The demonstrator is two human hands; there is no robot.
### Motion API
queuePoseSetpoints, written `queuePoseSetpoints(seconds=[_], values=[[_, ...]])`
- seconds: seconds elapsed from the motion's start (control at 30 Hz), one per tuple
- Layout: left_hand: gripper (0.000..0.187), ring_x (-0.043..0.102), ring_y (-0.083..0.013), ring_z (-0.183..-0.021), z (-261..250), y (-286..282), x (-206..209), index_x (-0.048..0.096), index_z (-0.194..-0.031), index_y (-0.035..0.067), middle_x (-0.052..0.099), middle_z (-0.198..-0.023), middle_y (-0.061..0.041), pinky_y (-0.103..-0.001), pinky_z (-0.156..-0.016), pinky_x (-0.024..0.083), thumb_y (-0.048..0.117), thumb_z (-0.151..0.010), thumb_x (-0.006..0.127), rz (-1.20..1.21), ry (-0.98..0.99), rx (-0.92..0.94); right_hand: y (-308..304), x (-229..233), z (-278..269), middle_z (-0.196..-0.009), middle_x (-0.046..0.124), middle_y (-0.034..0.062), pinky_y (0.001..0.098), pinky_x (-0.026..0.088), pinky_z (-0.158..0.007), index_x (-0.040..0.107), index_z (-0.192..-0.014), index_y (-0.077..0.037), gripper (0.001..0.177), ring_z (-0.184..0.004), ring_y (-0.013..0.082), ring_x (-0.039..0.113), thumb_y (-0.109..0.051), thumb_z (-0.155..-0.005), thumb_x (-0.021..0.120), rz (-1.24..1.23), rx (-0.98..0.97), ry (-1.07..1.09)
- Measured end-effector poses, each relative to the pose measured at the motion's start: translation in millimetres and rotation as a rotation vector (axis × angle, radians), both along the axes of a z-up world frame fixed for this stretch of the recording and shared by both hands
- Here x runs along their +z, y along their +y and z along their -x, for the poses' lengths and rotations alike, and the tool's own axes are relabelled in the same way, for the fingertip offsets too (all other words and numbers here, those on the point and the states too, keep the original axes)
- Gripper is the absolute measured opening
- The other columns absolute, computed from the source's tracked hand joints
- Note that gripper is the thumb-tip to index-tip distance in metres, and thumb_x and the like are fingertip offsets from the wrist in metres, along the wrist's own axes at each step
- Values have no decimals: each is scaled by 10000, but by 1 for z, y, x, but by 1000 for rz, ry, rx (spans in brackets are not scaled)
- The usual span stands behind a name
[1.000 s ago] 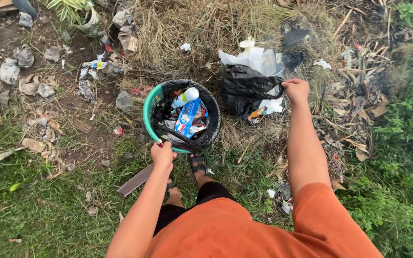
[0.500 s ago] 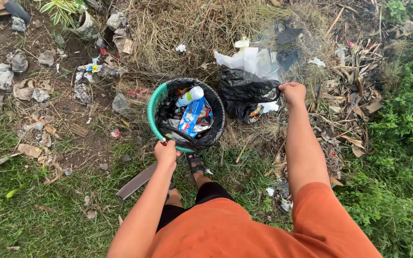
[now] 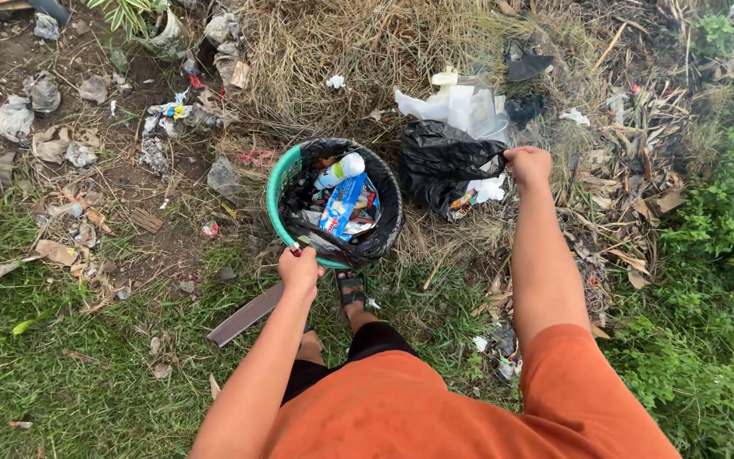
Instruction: Emptying a trash bin into a burning pile of waste.
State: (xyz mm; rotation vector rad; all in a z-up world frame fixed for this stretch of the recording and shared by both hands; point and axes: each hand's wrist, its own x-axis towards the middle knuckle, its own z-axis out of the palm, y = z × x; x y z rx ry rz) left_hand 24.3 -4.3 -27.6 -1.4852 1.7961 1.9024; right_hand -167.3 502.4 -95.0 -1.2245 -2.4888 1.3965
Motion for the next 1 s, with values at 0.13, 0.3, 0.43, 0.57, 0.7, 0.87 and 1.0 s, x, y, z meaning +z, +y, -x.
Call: queuePoseSetpoints(seconds=[0.13, 0.3, 0.43, 0.57, 0.7, 0.87, 1.0], values=[[72, 543, -178, -344, -1, 1, 2, 509, -789, 47, 458, -657, -77, -283, -346, 432, 5, -828, 553, -6, 19, 11, -12, 10, -1, -561, 637, 82, 236, 361, -404, 764, -790, -168, 50, -368, 127, 453, -189, -758, 797, -13, 11, 11], [79, 538, -178, -330, -4, 1, -1, 505, -788, 54, 465, -658, -74, -280, -336, 424, 7, -825, 557, 2, 31, -2, -20, 16, -1, -608, 669, 98, 245, 390, -393, 769, -855, -132, 83, -381, 94, 445, -164, -781, 789, 30, 41, 16], [71, 518, -179, -327, -4, 2, 5, 506, -802, 44, 445, -672, -81, -267, -344, 426, -3, -831, 550, -10, 38, 11, -68, 55, -2, -658, 680, 107, 213, 374, -391, 755, -887, -96, 96, -407, 72, 451, -147, -808, 776, 94, 48, 38], [91, 517, -187, -318, -3, 3, 5, 492, -795, 56, 438, -672, -71, -282, -321, 409, 0, -836, 549, -18, 40, 6, -87, 49, 12, -644, 676, 119, 206, 347, -397, 729, -863, -83, 87, -403, 75, 450, -131, -809, 777, 153, 99, 75], [79, 531, -194, -328, -4, -1, 7, 492, -821, 52, 450, -695, -74, -286, -331, 420, 13, -850, 555, -29, 41, 0, -91, 32, 18, -595, 664, 106, 220, 356, -383, 738, -822, -85, 68, -396, 106, 491, -130, -793, 779, 99, 123, 62], [65, 539, -204, -327, -4, -6, -4, 507, -825, 45, 477, -700, -93, -283, -333, 426, 13, -842, 561, -10, 41, 2, -82, 20, 17, -590, 658, 95, 224, 362, -393, 736, -806, -95, 68, -404, 107, 492, -142, -784, 781, 82, 116, 51], [61, 527, -201, -327, -4, -9, 0, 510, -850, 42, 471, -718, -94, -292, -331, 419, 16, -853, 565, -17, 35, 2, -82, 32, 9, -577, 662, 56, 239, 408, -409, 747, -774, -149, 56, -410, 115, 513, -192, -776, 784, 24, 121, -6]])
